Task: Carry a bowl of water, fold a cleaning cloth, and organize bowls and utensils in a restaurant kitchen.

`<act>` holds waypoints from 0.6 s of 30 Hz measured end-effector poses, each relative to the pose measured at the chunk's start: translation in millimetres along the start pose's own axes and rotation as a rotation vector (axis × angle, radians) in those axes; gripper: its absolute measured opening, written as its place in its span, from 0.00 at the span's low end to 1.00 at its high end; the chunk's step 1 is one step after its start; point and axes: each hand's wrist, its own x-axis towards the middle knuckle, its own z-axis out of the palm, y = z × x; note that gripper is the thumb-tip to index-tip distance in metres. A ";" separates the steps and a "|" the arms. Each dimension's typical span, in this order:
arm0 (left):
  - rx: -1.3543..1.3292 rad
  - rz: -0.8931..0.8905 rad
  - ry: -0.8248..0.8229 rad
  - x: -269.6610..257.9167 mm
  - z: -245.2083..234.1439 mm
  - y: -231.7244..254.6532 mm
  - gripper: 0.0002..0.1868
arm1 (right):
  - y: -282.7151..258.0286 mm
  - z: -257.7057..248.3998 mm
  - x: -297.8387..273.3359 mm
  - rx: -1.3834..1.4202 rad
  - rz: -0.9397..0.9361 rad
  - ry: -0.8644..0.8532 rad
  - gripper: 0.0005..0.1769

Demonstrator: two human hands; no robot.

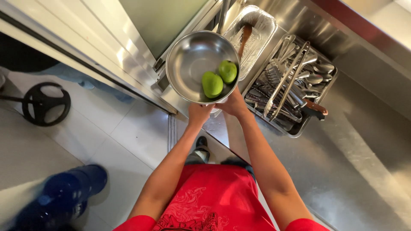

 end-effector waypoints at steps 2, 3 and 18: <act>-0.020 0.174 0.011 3.0 5.9 -23.3 0.18 | 1.3 -0.7 -8.7 0.024 -0.035 0.074 0.60; -0.049 0.346 0.028 7.1 8.8 -34.0 0.20 | 2.6 -1.4 -11.1 0.045 -0.079 0.139 0.57; 0.522 0.573 -0.653 -115.2 75.4 81.1 0.13 | -35.4 -119.3 -229.7 0.153 0.314 0.537 0.18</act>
